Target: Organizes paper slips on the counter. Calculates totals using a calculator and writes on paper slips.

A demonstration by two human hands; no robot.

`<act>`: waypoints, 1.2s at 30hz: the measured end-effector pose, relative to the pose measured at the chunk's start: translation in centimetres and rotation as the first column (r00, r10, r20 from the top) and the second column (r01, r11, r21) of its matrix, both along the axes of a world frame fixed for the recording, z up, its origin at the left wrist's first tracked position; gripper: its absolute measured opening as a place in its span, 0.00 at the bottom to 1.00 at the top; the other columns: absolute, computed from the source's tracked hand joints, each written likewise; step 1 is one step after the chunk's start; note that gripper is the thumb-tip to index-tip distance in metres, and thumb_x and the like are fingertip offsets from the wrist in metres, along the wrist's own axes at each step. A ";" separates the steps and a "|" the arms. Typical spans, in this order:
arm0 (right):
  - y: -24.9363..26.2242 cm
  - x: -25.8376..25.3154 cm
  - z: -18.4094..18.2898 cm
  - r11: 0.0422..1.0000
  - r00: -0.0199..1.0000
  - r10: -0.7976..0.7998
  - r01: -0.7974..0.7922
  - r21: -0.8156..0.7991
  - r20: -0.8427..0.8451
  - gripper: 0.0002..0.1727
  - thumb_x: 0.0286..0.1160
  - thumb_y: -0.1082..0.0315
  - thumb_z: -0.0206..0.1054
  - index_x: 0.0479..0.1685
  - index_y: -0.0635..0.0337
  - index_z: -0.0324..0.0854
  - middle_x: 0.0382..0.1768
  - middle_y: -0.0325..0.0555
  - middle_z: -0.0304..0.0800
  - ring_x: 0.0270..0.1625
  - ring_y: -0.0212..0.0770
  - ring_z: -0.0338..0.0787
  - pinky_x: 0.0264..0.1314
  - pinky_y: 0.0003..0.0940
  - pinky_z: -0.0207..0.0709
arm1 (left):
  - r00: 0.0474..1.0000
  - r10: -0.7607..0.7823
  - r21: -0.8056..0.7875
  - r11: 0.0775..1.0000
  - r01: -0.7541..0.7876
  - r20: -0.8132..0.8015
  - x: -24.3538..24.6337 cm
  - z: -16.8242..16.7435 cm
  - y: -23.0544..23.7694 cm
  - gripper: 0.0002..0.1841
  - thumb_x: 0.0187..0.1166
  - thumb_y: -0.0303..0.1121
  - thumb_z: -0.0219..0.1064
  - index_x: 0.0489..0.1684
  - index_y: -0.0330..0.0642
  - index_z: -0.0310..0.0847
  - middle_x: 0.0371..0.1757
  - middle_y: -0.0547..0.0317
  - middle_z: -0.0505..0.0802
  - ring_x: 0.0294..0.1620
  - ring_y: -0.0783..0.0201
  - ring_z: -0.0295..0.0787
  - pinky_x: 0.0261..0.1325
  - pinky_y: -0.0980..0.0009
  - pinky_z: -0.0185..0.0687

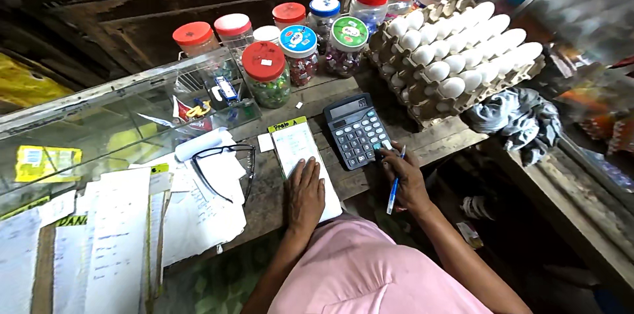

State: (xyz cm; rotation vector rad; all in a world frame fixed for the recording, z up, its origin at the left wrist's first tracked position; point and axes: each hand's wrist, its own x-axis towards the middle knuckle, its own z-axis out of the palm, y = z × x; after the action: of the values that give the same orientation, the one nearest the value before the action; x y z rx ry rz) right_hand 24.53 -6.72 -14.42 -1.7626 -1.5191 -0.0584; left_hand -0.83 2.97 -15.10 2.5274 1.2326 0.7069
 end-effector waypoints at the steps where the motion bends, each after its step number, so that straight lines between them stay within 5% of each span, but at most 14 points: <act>1: 0.1 0.0 -0.1 1.000 1.000 -0.004 0.004 -0.030 0.022 0.16 0.85 0.64 0.56 0.49 0.61 0.90 0.64 0.50 0.92 0.77 0.60 0.80 0.82 0.60 0.65 | 1.000 0.001 -0.006 1.000 -0.001 0.000 0.0 0.0 0.0 0.21 0.86 0.37 0.57 0.73 0.44 0.84 0.80 0.57 0.84 0.85 0.45 0.72 0.81 0.44 0.67; 6: -0.5 -0.2 1.7 0.994 0.999 -0.044 0.044 -0.100 -0.003 0.17 0.84 0.60 0.59 0.46 0.61 0.92 0.63 0.63 0.88 0.71 0.64 0.82 0.82 0.62 0.65 | 1.000 0.002 -0.019 1.000 -0.002 -0.007 0.0 0.0 0.0 0.22 0.86 0.38 0.56 0.74 0.44 0.83 0.81 0.58 0.83 0.85 0.47 0.71 0.81 0.45 0.66; 19: -0.6 -2.4 -0.2 1.000 0.978 0.022 -0.024 -0.005 -0.208 0.19 0.87 0.59 0.56 0.57 0.59 0.91 0.65 0.59 0.87 0.71 0.53 0.83 0.77 0.46 0.72 | 0.997 -0.016 0.041 0.999 0.013 0.073 0.0 -1.0 0.0 0.20 0.85 0.37 0.56 0.68 0.43 0.88 0.76 0.57 0.87 0.83 0.46 0.75 0.82 0.46 0.68; 24: 0.9 -2.5 0.4 0.999 0.977 0.046 -0.041 0.025 -0.207 0.19 0.88 0.61 0.55 0.59 0.61 0.89 0.62 0.52 0.91 0.71 0.52 0.83 0.78 0.48 0.72 | 0.998 -0.016 0.025 1.000 0.014 0.059 0.1 -0.5 0.0 0.20 0.85 0.37 0.57 0.68 0.43 0.88 0.77 0.56 0.87 0.83 0.45 0.75 0.81 0.45 0.68; 32: 4.8 -4.0 0.9 0.981 0.981 0.193 -0.193 0.025 -0.012 0.16 0.86 0.61 0.57 0.46 0.58 0.90 0.61 0.45 0.93 0.78 0.54 0.79 0.85 0.55 0.62 | 0.997 -0.020 0.026 0.999 0.018 0.080 0.0 -0.7 -0.1 0.20 0.85 0.37 0.57 0.68 0.43 0.88 0.76 0.56 0.87 0.82 0.45 0.75 0.80 0.44 0.69; 36: 4.8 -3.9 1.6 0.984 0.985 0.174 -0.174 -0.035 -0.004 0.15 0.86 0.62 0.57 0.50 0.56 0.90 0.62 0.41 0.93 0.80 0.51 0.78 0.88 0.58 0.58 | 0.997 -0.014 0.022 1.000 0.013 0.070 0.0 -0.6 0.0 0.20 0.84 0.37 0.57 0.68 0.43 0.88 0.76 0.56 0.87 0.83 0.44 0.75 0.80 0.44 0.68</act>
State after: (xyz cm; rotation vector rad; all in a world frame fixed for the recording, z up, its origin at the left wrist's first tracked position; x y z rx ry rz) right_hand 20.60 -1.88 -12.86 -1.6499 -1.6768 0.0574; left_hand -0.87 2.94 -15.74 2.5028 1.1897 0.8019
